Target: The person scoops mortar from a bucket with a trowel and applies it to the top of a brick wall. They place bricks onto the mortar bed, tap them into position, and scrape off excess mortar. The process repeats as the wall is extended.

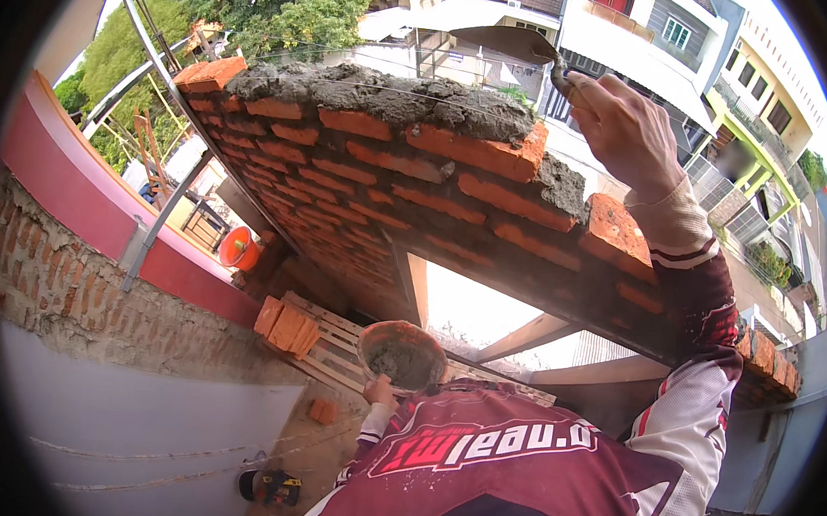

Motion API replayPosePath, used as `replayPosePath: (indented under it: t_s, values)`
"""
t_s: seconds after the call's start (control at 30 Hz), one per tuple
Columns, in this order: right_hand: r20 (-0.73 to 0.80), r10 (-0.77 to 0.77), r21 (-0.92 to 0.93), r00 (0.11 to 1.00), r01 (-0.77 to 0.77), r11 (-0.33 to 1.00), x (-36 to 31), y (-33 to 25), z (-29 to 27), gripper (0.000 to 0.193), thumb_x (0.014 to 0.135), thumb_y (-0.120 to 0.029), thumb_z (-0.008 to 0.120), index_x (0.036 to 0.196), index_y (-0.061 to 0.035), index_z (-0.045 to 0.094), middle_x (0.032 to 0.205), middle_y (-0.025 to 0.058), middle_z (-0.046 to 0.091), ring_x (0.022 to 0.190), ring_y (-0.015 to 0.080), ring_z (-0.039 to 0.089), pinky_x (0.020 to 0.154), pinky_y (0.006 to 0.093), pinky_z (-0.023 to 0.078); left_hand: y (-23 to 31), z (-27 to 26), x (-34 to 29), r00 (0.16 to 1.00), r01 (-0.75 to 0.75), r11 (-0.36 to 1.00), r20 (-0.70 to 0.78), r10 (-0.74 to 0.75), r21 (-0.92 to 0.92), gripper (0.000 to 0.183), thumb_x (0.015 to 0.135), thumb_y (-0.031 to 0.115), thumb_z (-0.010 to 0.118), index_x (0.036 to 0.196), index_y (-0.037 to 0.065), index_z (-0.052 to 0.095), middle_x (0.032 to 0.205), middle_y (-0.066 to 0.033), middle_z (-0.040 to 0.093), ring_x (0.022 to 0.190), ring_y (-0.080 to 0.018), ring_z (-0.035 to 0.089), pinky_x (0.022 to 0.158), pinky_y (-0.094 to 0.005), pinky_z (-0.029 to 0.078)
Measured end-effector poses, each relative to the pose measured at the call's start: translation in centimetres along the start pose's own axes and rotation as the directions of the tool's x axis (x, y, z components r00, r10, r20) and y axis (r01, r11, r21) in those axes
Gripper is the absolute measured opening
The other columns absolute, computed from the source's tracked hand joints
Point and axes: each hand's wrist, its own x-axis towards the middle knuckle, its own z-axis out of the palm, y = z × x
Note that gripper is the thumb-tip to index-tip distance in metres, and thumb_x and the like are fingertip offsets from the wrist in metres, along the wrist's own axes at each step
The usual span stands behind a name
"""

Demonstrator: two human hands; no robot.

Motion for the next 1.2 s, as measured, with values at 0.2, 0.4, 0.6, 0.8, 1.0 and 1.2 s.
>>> replayPosePath:
  t_s: [0.2,0.4,0.6,0.8,1.0,1.2]
  values:
    - [0.117,-0.058,0.347,0.991,0.014,0.938,-4.3,-4.0,-2.7,0.025,0.09,-0.015,0.066,0.115,-0.01,0.065,0.086,0.0106,0.064,0.07,0.033,0.065,0.061,0.0439,0.051,3.0,-0.3,2.6,0.919,-0.073,0.911,-0.383,-0.097,-0.406,0.034,0.075,0.004,0.058,0.107,0.001,0.07,0.103,-0.016,0.073,0.098,-0.0339,0.069,0.087,-0.0417,0.054]
    - [0.669,-0.361,0.544,0.65,-0.097,0.833,-16.0,-13.6,11.8,0.027,0.094,-0.028,0.056,0.109,-0.0081,0.068,0.087,0.0197,0.07,0.076,0.0392,0.07,0.067,0.0503,0.056,6.8,-3.9,2.2,0.801,-0.345,0.931,-0.554,0.227,-0.118,0.045,0.073,0.0,0.056,0.116,-0.002,0.07,0.102,-0.0134,0.074,0.097,-0.0301,0.07,0.089,-0.036,0.053]
    - [0.766,-0.422,0.541,0.484,-0.13,0.831,-21.8,-26.0,26.3,0.03,0.096,-0.028,0.051,0.106,-0.0057,0.068,0.09,0.0233,0.072,0.084,0.042,0.072,0.073,0.0526,0.058,13.8,-8.0,-0.9,0.805,-0.541,0.776,-0.467,0.366,-0.324,0.054,0.074,-0.008,0.051,0.124,-0.001,0.07,0.101,-0.0019,0.071,0.083,-0.0101,0.064,0.073,-0.0241,0.05]
    - [0.652,-0.67,0.75,0.354,-0.172,0.639,-23.4,-30.3,25.5,0.033,0.096,-0.034,0.051,0.11,-0.0085,0.066,0.097,0.0251,0.071,0.096,0.0438,0.069,0.085,0.055,0.054,19.4,-9.9,-0.3,0.871,-0.481,0.666,-0.398,0.288,-0.57,0.054,0.075,-0.009,0.05,0.125,-0.004,0.069,0.1,0.0027,0.068,0.067,-0.0015,0.05,0.058,-0.0181,0.039]
    - [0.792,-0.485,0.593,0.37,-0.279,0.756,-19.1,-27.0,24.4,0.035,0.098,-0.032,0.048,0.101,-0.0037,0.068,0.092,0.0208,0.072,0.086,0.0375,0.072,0.077,0.0502,0.056,20.0,-9.7,-0.2,0.864,-0.492,0.68,-0.397,0.308,-0.544,0.049,0.076,-0.009,0.05,0.121,-0.007,0.069,0.104,0.0015,0.069,0.061,-0.0017,0.044,0.054,-0.0208,0.035]
    - [0.743,-0.649,0.46,0.166,-0.83,0.314,-23.8,-29.0,25.0,0.029,0.093,-0.03,0.058,0.091,-0.0023,0.067,0.074,0.0102,0.062,0.068,0.0216,0.067,0.06,0.039,0.053,20.1,-8.8,0.3,0.907,-0.418,0.618,-0.344,0.244,-0.665,0.014,0.074,-0.009,0.053,0.077,-0.011,0.066,0.092,-0.0025,0.069,0.055,-0.0024,0.039,0.049,-0.0237,0.032]
